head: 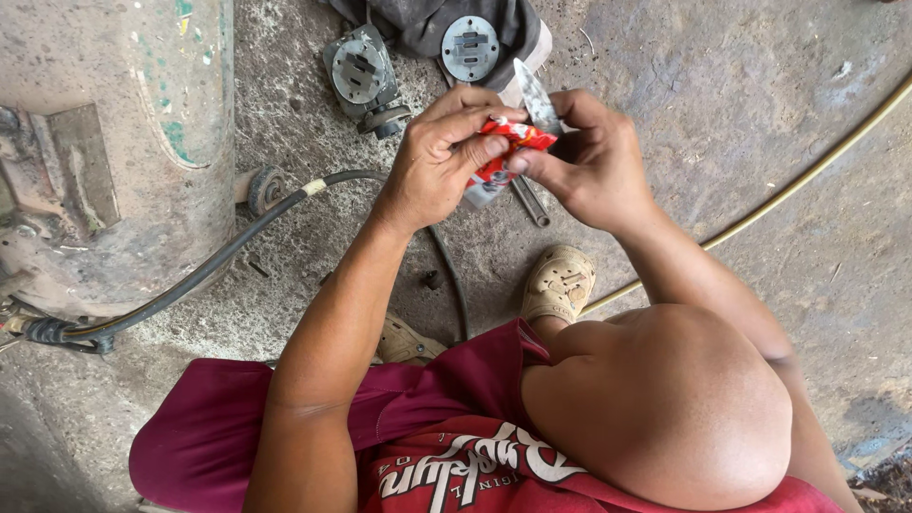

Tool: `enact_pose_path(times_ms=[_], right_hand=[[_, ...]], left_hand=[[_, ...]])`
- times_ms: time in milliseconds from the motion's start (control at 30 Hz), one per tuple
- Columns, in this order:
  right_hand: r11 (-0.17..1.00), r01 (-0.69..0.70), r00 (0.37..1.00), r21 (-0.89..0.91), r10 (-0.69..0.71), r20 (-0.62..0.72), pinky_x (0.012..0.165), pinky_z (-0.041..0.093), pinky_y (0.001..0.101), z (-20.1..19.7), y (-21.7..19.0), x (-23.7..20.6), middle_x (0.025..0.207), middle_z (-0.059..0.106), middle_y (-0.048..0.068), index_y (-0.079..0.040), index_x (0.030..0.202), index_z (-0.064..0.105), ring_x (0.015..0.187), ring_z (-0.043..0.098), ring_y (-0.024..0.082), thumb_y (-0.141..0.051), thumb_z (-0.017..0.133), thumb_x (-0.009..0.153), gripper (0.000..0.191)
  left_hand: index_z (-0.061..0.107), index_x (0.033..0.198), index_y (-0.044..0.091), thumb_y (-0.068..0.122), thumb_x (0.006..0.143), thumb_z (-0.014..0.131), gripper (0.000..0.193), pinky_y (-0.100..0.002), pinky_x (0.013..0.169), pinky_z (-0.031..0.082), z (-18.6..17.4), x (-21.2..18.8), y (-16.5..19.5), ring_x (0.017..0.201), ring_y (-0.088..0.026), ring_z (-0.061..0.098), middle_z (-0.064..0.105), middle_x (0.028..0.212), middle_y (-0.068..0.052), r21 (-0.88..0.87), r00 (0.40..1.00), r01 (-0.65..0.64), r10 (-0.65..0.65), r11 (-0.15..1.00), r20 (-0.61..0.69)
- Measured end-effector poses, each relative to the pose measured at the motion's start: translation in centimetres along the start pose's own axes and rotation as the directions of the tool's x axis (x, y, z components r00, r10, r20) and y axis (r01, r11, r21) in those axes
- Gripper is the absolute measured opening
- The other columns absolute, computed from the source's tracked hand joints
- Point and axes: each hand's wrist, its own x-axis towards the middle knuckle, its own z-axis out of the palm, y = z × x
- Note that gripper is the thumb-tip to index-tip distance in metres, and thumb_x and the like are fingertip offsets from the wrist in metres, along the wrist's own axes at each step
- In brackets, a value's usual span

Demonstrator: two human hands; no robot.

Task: The person sits on the floor and uses a knife to open a small red package. They then use a small metal tool to scrape residue off a circular metal plate and attach it to a power tool.

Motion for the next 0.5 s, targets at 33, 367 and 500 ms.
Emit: enact_pose_path(times_ms=[33, 367, 500], right_hand=[[1.000, 0.009, 1.000, 0.019, -0.009, -0.025, 0.068, 0.052, 0.0223, 0.2, 0.7, 0.1, 0.096, 0.064, 0.001, 0.000, 0.111, 0.059, 0.084, 0.059, 0.005, -0.014, 0.086, 0.099, 0.033], [0.992, 0.083, 0.980, 0.095, -0.064, -0.189, 0.075, 0.058, 0.0242, 0.6, 2.7, 0.8, 0.107, 0.067, 0.001, -0.003, 0.115, 0.058, 0.089, 0.065, 0.007, -0.016, 0.085, 0.098, 0.034], [0.970, -0.238, 0.965, 0.038, 0.241, -0.102, 0.056, 0.049, 0.0264, 1.0, 3.5, 0.4, 0.077, 0.068, 0.005, -0.001, 0.105, 0.070, 0.064, 0.059, 0.009, -0.013, 0.080, 0.097, 0.017]], left_hand=[[0.070, 0.128, 0.001, 0.011, 0.107, 0.069, 0.023, -0.033, 0.097, 0.061, 0.3, 0.0, -0.1, 0.111, -0.018, 0.070, 0.069, 0.118, -0.008, 0.026, 1.000, 0.020, -0.020, 0.999, -0.013], [0.072, 0.116, 0.001, 0.009, 0.101, 0.073, 0.017, -0.031, 0.086, 0.064, 3.0, -0.5, -2.2, 0.096, -0.014, 0.075, 0.079, 0.109, -0.009, -0.407, 0.912, 0.335, -0.401, 0.850, -0.088], [0.068, 0.119, 0.001, -0.002, 0.096, 0.072, 0.024, -0.031, 0.091, 0.060, 3.5, -0.7, -3.4, 0.099, -0.011, 0.070, 0.075, 0.110, -0.005, -0.476, 0.924, 0.321, -0.382, 0.819, -0.034]])
